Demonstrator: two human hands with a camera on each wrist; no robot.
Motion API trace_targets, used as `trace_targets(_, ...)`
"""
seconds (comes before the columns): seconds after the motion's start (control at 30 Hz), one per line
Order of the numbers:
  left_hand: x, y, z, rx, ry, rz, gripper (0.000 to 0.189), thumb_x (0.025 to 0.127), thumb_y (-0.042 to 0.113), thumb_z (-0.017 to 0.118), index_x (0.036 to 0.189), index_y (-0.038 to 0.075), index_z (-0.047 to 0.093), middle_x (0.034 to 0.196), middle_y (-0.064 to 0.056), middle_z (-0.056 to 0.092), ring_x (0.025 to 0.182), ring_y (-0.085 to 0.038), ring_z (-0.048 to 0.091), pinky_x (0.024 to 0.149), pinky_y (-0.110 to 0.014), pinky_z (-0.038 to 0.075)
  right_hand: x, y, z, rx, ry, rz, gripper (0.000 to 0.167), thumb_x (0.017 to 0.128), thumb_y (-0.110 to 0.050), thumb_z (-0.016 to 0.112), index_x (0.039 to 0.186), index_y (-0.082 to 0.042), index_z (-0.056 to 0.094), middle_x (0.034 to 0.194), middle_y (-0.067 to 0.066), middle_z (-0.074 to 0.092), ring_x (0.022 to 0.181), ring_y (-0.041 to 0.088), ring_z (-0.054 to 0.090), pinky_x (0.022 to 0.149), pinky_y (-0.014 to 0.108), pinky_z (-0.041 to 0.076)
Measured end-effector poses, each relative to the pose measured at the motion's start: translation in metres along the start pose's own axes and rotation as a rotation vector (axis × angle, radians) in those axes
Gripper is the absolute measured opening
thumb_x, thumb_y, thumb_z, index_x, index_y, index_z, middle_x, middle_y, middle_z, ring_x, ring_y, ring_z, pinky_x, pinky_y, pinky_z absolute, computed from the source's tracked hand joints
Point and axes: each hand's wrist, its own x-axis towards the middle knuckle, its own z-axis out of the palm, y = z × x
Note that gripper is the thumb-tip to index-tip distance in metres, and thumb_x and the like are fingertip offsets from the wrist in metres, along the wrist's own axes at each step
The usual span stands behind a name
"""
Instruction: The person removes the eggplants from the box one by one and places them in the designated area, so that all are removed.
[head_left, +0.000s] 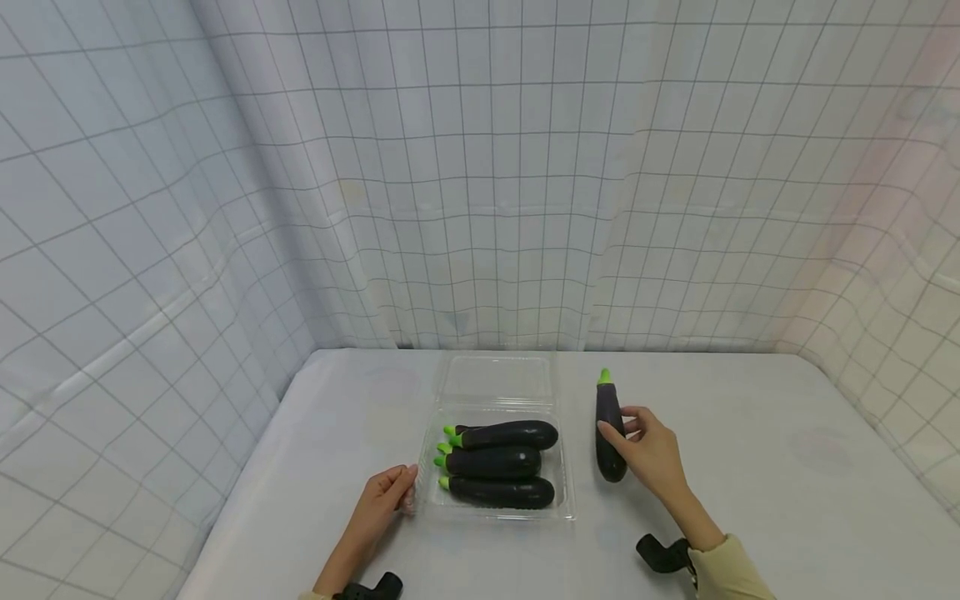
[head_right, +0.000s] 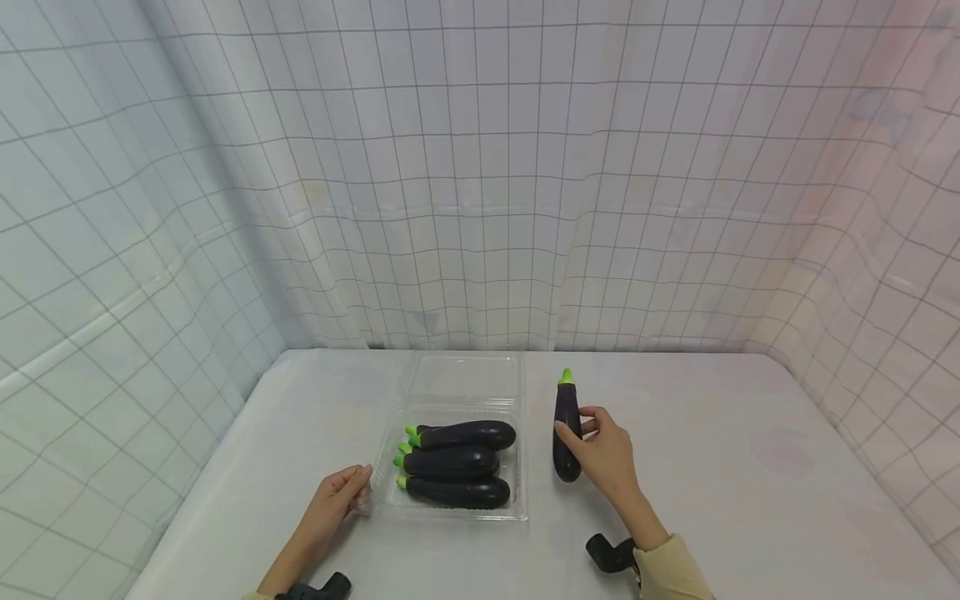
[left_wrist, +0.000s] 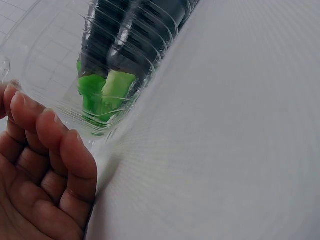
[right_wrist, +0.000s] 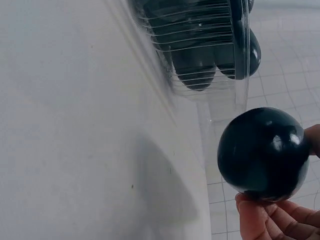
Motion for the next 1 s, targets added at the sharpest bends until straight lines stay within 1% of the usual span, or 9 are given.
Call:
trace_targets(0.27, 0.0, 0.0, 0.0, -0.009, 0.014, 0.013, 0.038, 0.1, 0.023, 0.051, 0.071, 0.0, 0.046, 0.063, -0.003, 0.043, 0.057, -0.012, 0.042, 0.056, -0.024, 0.037, 0.002, 0.004, 0.001, -0.067, -0.08, 0.034, 0.051, 0.083, -0.04, 0.073, 0.11, 0.002, 0.062, 0.082, 0.009, 0.064, 0.073, 0.023, 0.061, 0.056, 0.032, 0.046)
trace_targets(0.53, -0.001, -0.002, 0.0, -0.011, 0.024, -0.015, 0.037, 0.099, 0.024, 0.052, 0.071, 0.001, 0.046, 0.063, -0.003, 0.043, 0.058, -0.013, 0.041, 0.056, -0.024, 0.035, 0.002, 0.008, 0.007, -0.107, -0.161, 0.074, 0.053, 0.084, -0.041, 0.07, 0.11, 0.004, 0.061, 0.082, 0.009, 0.064, 0.072, 0.021, 0.06, 0.061, 0.035, 0.047)
trace_targets(0.8, -0.002, 0.0, 0.0, -0.029, 0.021, 0.005, 0.038, 0.099, 0.023, 0.052, 0.071, 0.0, 0.046, 0.063, -0.003, 0.042, 0.057, -0.013, 0.041, 0.055, -0.024, 0.035, 0.002, 0.011, 0.013, -0.104, -0.172, 0.074, 0.052, 0.084, -0.041, 0.071, 0.108, 0.005, 0.061, 0.08, 0.007, 0.063, 0.07, 0.019, 0.058, 0.063, 0.036, 0.047)
trace_targets(1.0, -0.001, 0.0, 0.0, -0.029, 0.013, 0.008, 0.038, 0.099, 0.024, 0.052, 0.071, -0.002, 0.046, 0.062, -0.003, 0.042, 0.057, -0.013, 0.041, 0.056, -0.024, 0.035, -0.001, 0.013, 0.017, -0.12, -0.179, 0.075, 0.051, 0.084, -0.039, 0.071, 0.106, 0.005, 0.062, 0.079, 0.006, 0.063, 0.067, 0.017, 0.057, 0.061, 0.035, 0.046)
